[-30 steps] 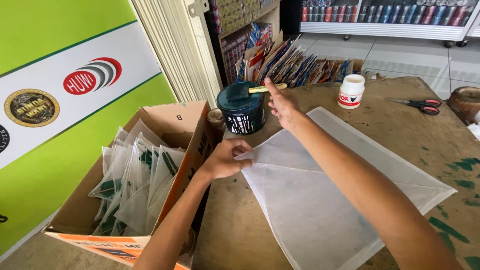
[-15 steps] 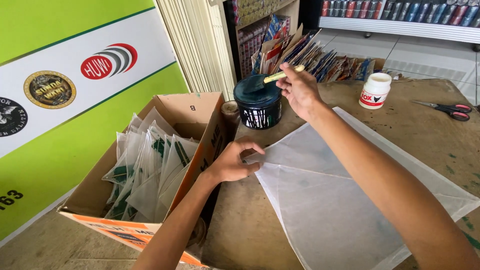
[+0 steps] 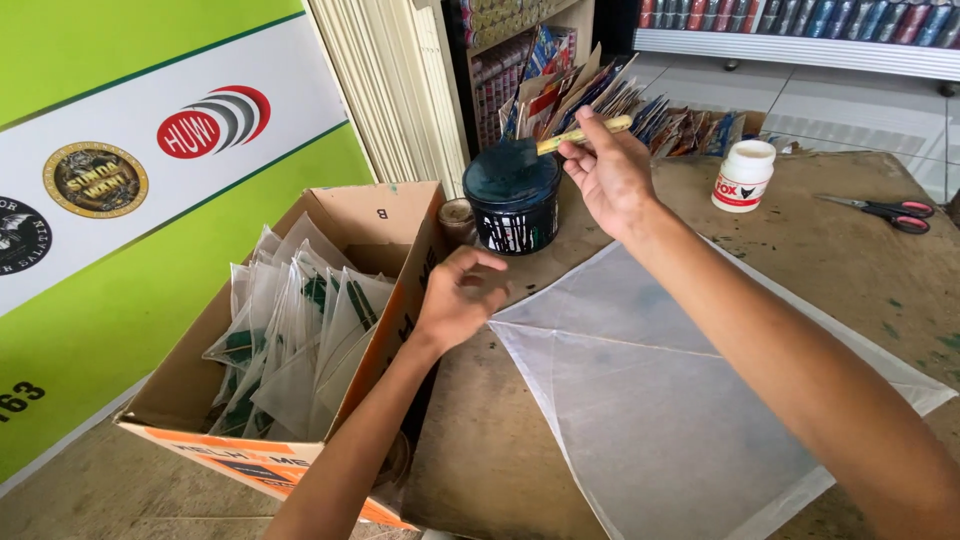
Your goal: The person is assembling kites by folding paper edges, applying glue, and attaching the paper to bamboo frames.
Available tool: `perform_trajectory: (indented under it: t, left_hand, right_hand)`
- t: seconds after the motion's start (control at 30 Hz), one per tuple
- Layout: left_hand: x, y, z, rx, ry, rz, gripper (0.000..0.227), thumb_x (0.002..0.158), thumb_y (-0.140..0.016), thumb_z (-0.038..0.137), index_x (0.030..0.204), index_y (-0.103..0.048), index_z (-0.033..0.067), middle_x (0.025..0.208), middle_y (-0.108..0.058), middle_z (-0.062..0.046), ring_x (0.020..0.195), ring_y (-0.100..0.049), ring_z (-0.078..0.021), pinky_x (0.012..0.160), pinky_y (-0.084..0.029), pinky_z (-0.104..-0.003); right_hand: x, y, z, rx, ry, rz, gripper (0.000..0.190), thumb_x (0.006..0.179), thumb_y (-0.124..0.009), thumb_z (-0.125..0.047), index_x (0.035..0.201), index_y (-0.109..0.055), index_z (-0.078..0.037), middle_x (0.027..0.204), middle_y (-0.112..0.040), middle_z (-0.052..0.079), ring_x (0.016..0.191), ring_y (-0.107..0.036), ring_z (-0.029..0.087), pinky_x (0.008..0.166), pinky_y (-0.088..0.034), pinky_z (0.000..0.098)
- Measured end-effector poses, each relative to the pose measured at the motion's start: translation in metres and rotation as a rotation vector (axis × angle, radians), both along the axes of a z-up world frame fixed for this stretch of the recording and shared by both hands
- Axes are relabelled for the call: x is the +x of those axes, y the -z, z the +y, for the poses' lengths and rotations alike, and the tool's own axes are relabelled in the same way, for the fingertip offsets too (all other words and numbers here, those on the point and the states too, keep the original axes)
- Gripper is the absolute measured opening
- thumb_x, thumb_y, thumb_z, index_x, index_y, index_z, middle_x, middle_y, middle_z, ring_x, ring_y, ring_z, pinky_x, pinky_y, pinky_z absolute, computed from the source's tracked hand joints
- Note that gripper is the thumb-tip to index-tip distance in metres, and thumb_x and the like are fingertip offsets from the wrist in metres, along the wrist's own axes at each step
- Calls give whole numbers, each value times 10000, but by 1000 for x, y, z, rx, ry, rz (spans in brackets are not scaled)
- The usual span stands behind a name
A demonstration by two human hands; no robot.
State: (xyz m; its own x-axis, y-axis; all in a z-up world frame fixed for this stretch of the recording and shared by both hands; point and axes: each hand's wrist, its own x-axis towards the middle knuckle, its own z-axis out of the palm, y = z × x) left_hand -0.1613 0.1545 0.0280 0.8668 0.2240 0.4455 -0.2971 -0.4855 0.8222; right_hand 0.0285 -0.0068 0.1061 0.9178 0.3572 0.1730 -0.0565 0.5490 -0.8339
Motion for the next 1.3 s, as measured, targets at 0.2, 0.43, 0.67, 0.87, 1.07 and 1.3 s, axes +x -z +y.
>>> perform_trajectory:
  t: [0.2, 0.43, 0.67, 0.87, 1.07, 1.3]
  left_hand:
    - [7, 1, 3, -28, 42, 17, 343, 648, -857, 20, 975, -759, 45, 964, -735, -93, 907, -708, -195, 813, -572, -322]
    - [-31, 2, -9, 165, 90, 155, 270, 738, -682, -42, 995, -758, -5, 861, -711, -183, 817, -713, -292, 748, -567, -403]
    - [-37, 17, 1, 161, 67, 101, 351, 717, -784, 22, 1050, -675, 6, 921, -727, -181, 886, -734, -324, 809, -563, -435]
    - [-37, 19, 5, 152, 35, 78, 344, 771, -735, -1, 1068, -568, 44, 924, -762, -132, 908, -754, -292, 847, -551, -431]
    - [-45, 12, 5, 265, 27, 37, 290, 779, -681, -17, 1034, -561, 49, 848, -773, -117, 837, -768, -298, 816, -574, -433]
    - [-50, 8, -1, 334, -11, 15, 271, 769, -635, -35, 1023, -571, 35, 852, -784, -138, 814, -772, -322, 798, -596, -449]
  right_hand:
    - [-43, -3, -48, -25, 0, 39, 315, 974, -704, -392, 1100, -629, -114, 940, -523, -3, 689, -675, 69, 667, -576, 192]
    - [-70, 46, -74, -110, 47, 121, 316, 975, -706, -417, 1030, -688, -107, 835, -520, -26, 577, -646, 70, 615, -571, 208]
    - [-98, 66, -74, -102, 5, 166, 319, 995, -688, -372, 1060, -739, -64, 811, -582, 22, 625, -700, 152, 675, -617, 284]
    - [-96, 83, -73, -88, -47, 122, 335, 1009, -672, -344, 1138, -743, -43, 864, -665, 86, 727, -748, 229, 734, -640, 328]
    - [-96, 85, -62, -94, -73, 47, 289, 995, -689, -241, 1161, -737, -10, 910, -724, 153, 782, -762, 269, 787, -659, 382]
    - [-101, 95, -46, -124, -76, -63, 244, 934, -747, -88, 1159, -729, 6, 876, -743, 153, 750, -764, 254, 753, -675, 383]
